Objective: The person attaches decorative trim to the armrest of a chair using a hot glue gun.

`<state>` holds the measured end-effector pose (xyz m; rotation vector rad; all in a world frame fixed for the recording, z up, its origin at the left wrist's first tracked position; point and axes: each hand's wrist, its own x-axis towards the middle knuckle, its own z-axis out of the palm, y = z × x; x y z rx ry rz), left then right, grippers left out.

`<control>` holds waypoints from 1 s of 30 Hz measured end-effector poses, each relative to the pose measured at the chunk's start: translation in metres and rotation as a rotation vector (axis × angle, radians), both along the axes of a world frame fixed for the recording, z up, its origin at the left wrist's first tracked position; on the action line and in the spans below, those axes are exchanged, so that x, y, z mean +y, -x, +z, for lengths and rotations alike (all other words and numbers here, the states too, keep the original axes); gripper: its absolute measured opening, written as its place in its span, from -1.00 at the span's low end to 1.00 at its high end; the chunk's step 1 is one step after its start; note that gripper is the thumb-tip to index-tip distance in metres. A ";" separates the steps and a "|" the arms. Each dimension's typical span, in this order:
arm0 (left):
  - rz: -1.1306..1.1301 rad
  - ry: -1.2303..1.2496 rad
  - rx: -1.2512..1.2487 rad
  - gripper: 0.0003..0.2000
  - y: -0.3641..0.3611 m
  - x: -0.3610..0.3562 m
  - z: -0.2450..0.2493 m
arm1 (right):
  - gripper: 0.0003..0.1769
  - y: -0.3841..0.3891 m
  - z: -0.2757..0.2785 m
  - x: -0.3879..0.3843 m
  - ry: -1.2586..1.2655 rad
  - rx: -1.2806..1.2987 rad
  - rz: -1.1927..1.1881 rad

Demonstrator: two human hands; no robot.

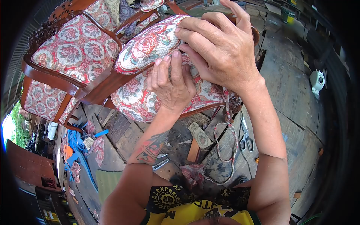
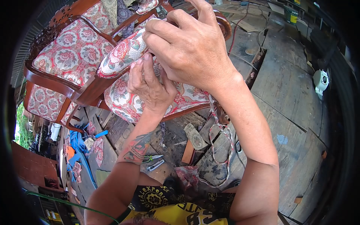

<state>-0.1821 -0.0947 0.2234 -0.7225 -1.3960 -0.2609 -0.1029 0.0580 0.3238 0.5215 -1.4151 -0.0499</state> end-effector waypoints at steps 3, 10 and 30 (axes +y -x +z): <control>0.004 -0.005 0.013 -0.41 -0.001 0.001 0.002 | -0.84 -0.005 0.001 -0.001 -0.006 -0.003 -0.023; 0.016 0.015 -0.006 -0.39 0.001 -0.001 -0.001 | -0.83 -0.024 0.010 0.006 -0.092 -0.172 -0.111; -0.020 0.050 0.050 -0.41 0.006 0.003 0.003 | -0.87 -0.046 0.022 0.022 -0.084 -0.434 0.047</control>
